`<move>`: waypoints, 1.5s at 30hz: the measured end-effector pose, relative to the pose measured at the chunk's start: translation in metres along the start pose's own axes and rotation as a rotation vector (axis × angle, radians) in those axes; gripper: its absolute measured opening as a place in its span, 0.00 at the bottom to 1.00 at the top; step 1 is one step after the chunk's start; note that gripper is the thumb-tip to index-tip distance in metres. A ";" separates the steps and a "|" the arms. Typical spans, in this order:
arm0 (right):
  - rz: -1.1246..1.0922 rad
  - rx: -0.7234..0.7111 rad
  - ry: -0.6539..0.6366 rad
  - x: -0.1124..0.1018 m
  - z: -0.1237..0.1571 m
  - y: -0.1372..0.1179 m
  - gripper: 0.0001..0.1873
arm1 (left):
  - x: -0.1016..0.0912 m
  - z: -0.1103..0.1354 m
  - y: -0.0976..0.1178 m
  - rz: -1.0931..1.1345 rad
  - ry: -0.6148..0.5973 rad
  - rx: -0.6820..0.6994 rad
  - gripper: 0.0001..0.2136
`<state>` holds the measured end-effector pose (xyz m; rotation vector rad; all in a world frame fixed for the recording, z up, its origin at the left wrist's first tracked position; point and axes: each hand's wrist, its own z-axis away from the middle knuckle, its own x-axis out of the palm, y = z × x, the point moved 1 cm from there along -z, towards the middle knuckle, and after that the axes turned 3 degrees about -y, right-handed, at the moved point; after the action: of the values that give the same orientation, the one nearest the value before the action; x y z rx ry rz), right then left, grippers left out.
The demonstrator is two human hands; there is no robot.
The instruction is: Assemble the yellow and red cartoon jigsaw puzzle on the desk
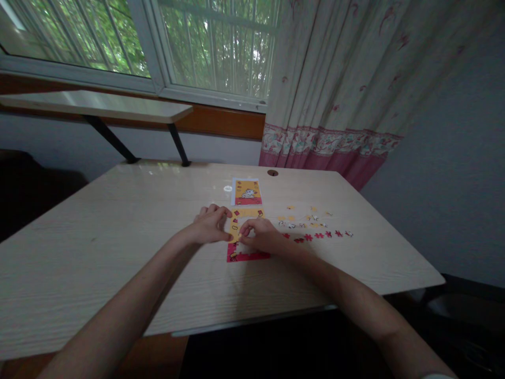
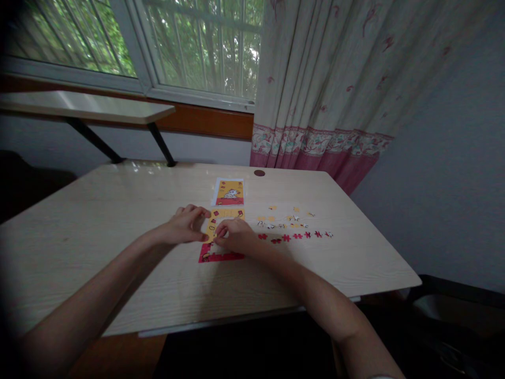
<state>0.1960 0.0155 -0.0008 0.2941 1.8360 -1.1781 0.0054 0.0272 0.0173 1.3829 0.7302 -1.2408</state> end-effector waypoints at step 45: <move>-0.073 0.579 -0.088 -0.187 0.173 0.179 0.19 | 0.003 -0.007 -0.017 -0.118 0.259 0.293 0.14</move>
<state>0.5069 0.0144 0.0161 0.4925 1.4070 -1.7346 -0.0078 0.0366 0.0079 1.7865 0.8411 -1.3128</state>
